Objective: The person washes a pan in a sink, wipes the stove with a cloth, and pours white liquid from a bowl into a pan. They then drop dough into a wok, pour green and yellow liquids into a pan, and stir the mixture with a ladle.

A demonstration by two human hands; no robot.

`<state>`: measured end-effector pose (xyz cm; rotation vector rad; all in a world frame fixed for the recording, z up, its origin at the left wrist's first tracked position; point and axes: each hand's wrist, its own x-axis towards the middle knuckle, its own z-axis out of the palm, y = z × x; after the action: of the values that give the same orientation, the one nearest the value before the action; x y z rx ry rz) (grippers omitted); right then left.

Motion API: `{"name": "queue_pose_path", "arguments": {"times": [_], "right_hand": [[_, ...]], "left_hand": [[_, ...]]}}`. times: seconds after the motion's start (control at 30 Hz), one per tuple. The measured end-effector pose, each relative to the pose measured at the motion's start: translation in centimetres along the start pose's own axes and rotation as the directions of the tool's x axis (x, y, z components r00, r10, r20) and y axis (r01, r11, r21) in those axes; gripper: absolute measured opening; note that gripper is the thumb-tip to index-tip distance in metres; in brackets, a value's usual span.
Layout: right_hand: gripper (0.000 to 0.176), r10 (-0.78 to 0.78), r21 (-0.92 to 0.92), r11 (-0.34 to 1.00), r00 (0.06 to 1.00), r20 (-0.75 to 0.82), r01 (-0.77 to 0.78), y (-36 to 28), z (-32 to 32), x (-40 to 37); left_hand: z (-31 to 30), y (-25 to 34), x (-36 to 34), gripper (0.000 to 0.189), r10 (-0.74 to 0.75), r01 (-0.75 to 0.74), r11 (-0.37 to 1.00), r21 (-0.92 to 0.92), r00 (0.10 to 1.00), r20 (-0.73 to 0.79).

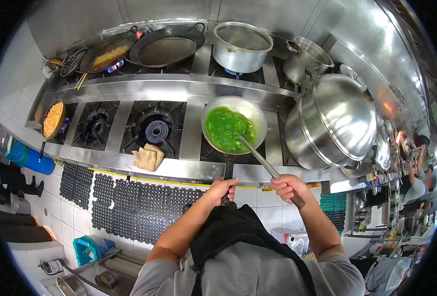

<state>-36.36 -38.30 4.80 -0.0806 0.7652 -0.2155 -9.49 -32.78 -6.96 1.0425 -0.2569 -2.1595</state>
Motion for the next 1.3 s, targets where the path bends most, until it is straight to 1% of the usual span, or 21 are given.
{"name": "queue_pose_path", "arguments": {"times": [0.07, 0.17, 0.2, 0.27, 0.33, 0.4, 0.43, 0.5, 0.53, 0.6, 0.63, 0.7, 0.73, 0.77, 0.8, 0.87, 0.93, 1.0, 1.07, 1.13, 1.3], "right_hand": [[0.01, -0.177, -0.34, 0.935, 0.963, -0.205, 0.1, 1.2, 1.9, -0.8], [0.009, -0.3, -0.471, 0.867, 0.925, -0.232, 0.163, 2.6, 3.2, -1.5], [0.009, -0.301, -0.466, 0.869, 0.924, -0.237, 0.164, 3.0, 3.8, -1.8], [0.01, -0.409, -0.585, 0.794, 0.858, -0.311, 0.166, 3.5, 4.8, -2.4], [0.01, -0.443, -0.603, 0.775, 0.842, -0.308, 0.188, 3.9, 5.2, -2.7], [0.007, -0.553, -0.762, 0.635, 0.764, -0.331, 0.13, 4.3, 6.2, -3.3], [0.007, -0.557, -0.76, 0.636, 0.761, -0.333, 0.133, 4.5, 6.5, -3.4], [0.009, -0.699, -0.911, 0.412, 0.651, -0.294, 0.031, 5.1, 6.7, -3.7], [0.009, -0.699, -0.91, 0.414, 0.651, -0.296, 0.03, 5.5, 7.3, -3.9], [0.014, -0.813, -0.961, 0.244, 0.513, -0.275, -0.129, 6.2, 8.4, -4.3], [0.014, -0.811, -0.96, 0.245, 0.515, -0.278, -0.132, 6.5, 7.8, -4.3], [0.016, -0.936, -0.963, -0.109, 0.352, 0.015, -0.247, 7.1, 6.2, -4.0], [0.016, -0.935, -0.963, -0.106, 0.353, 0.012, -0.247, 7.3, 6.5, -3.9], [0.017, -0.937, -0.963, -0.027, 0.342, -0.069, -0.268, 7.4, 7.1, -3.8], [0.017, -0.932, -0.956, 0.053, 0.33, -0.151, -0.287, 7.4, 7.4, -3.8], [0.017, -0.928, -0.958, 0.049, 0.342, -0.148, -0.282, 7.5, 6.8, -3.4], [0.017, -0.928, -0.96, 0.029, 0.349, -0.129, -0.277, 6.9, 6.2, -3.3], [0.019, -0.922, -0.96, 0.035, 0.362, -0.138, -0.277, 7.0, 5.5, -3.0], [0.02, -0.918, -0.959, 0.055, 0.363, -0.158, -0.277, 6.7, 4.4, -2.5], [0.021, -0.919, -0.946, 0.027, 0.365, -0.151, -0.324, 6.5, 3.1, -2.1], [0.021, -0.911, -0.95, 0.059, 0.372, -0.177, -0.307, 6.0, 2.5, -1.6]], "left_hand": [[-0.4, -0.1, 0.1, 0.026, -0.01, 0.01, 1.0, -0.002, 1.0, 0.002], [-0.8, 0.0, 0.1, 0.026, -0.022, 0.023, 1.0, -0.013, 0.999, 0.024], [-0.8, 0.0, 0.1, 0.026, -0.028, 0.029, 1.0, -0.01, 0.999, 0.027], [-0.6, 0.2, -0.1, 0.026, -0.012, 0.013, 1.0, -0.009, 1.0, 0.028], [-0.9, 0.0, 0.2, 0.026, -0.016, 0.016, 1.0, -0.002, 0.999, 0.035], [-1.1, -0.3, 0.5, 0.027, -0.019, 0.019, 1.0, 0.005, 0.999, 0.042], [-1.2, -0.2, 0.5, 0.026, -0.015, 0.015, 1.0, 0.0, 0.998, 0.063], [-1.2, -0.1, 0.6, 0.026, -0.014, 0.015, 1.0, -0.004, 0.996, 0.085], [-1.2, -0.1, 0.5, 0.026, -0.015, 0.015, 1.0, 0.001, 0.996, 0.084], [-1.3, -0.1, 0.6, 0.025, -0.018, 0.018, 1.0, 0.006, 0.996, 0.082], [-1.2, 0.0, 0.6, 0.026, -0.031, 0.031, 0.999, 0.019, 0.998, 0.045], [-1.0, 0.2, 0.5, 0.026, -0.045, 0.045, 0.999, 0.031, 0.999, 0.006], [-0.7, 0.4, 0.0, 0.026, 0.019, -0.018, 1.0, 0.023, 0.999, -0.049], [-0.4, 0.6, -0.1, 0.026, 0.086, -0.085, 0.996, 0.017, 0.991, -0.102], [-0.4, 0.5, 0.1, 0.026, 0.087, -0.086, 0.996, 0.017, 0.991, -0.103], [-0.3, 0.1, 0.0, 0.027, 0.206, -0.142, 0.915, 0.377, 0.969, -0.135], [-1.4, 0.9, -0.1, 0.029, 0.199, -0.135, 0.934, 0.33, 0.965, -0.169], [-2.7, 1.0, -0.2, 0.034, 0.13, -0.108, 0.928, 0.357, 0.991, -0.038], [-1.9, 1.5, -0.9, 0.04, 0.134, -0.102, 0.921, 0.375, 0.989, -0.06], [-1.1, 1.9, -1.5, 0.024, 0.156, -0.095, 0.932, 0.351, 0.977, -0.148], [-1.2, 2.2, -1.9, 0.023, 0.141, -0.083, 0.932, 0.354, 0.98, -0.141]]}}
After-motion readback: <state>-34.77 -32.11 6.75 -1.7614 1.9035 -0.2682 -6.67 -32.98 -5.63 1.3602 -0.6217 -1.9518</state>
